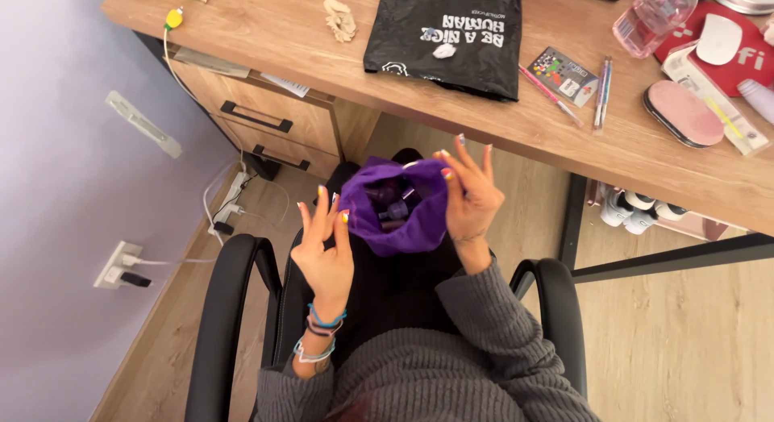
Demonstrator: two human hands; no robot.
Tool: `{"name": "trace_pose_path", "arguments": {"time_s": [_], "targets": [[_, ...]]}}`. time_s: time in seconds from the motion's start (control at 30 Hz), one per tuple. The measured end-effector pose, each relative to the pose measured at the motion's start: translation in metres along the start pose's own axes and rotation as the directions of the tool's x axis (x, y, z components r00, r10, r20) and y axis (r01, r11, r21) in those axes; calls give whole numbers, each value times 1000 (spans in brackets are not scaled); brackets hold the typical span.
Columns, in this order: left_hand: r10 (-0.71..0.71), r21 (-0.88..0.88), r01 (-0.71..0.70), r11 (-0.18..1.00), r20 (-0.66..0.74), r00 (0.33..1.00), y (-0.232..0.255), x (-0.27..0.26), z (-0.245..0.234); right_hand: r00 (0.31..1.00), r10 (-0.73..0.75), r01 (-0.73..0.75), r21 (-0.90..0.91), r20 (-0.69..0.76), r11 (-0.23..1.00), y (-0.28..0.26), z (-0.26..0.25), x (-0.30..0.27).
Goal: The person clears small items from a cluttered desk, including nail polish bottles, a pen, and a hair tie, placing them into a purple pouch. They also handle a black mailing bag and a package of pens, moving them around the desk surface.
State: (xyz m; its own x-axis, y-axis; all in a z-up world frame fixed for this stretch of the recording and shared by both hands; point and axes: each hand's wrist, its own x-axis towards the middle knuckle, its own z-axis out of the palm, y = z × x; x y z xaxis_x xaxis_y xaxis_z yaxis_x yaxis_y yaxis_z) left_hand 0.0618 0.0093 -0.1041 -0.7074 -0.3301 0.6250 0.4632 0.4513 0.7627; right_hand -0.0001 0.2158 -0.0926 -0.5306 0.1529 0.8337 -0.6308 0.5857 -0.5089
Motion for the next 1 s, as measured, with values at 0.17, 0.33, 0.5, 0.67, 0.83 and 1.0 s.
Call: {"name": "trace_pose_path", "arguments": {"time_s": [0.17,0.33,0.5,0.67,0.83,1.0], "targets": [[-9,132,-13,991,166,986,50,30,-27,1000,4,-5,-66,-26,998,9,-24,26],[-176,298,81,951,311,934,70,35,-26,999,-7,-1,-166,-49,986,-18,-46,49],[-107,218,12,976,428,897,79,61,-2,990,119,-126,-90,-73,988,-5,-73,47],[-125,111,62,992,750,650,74,79,5,931,352,-351,-25,91,936,24,-97,30],[-170,152,79,985,830,532,68,109,8,930,339,-343,3,144,939,27,-99,45],[-65,98,-7,995,712,699,82,133,35,952,297,-297,-7,80,955,28,-99,67]]}}
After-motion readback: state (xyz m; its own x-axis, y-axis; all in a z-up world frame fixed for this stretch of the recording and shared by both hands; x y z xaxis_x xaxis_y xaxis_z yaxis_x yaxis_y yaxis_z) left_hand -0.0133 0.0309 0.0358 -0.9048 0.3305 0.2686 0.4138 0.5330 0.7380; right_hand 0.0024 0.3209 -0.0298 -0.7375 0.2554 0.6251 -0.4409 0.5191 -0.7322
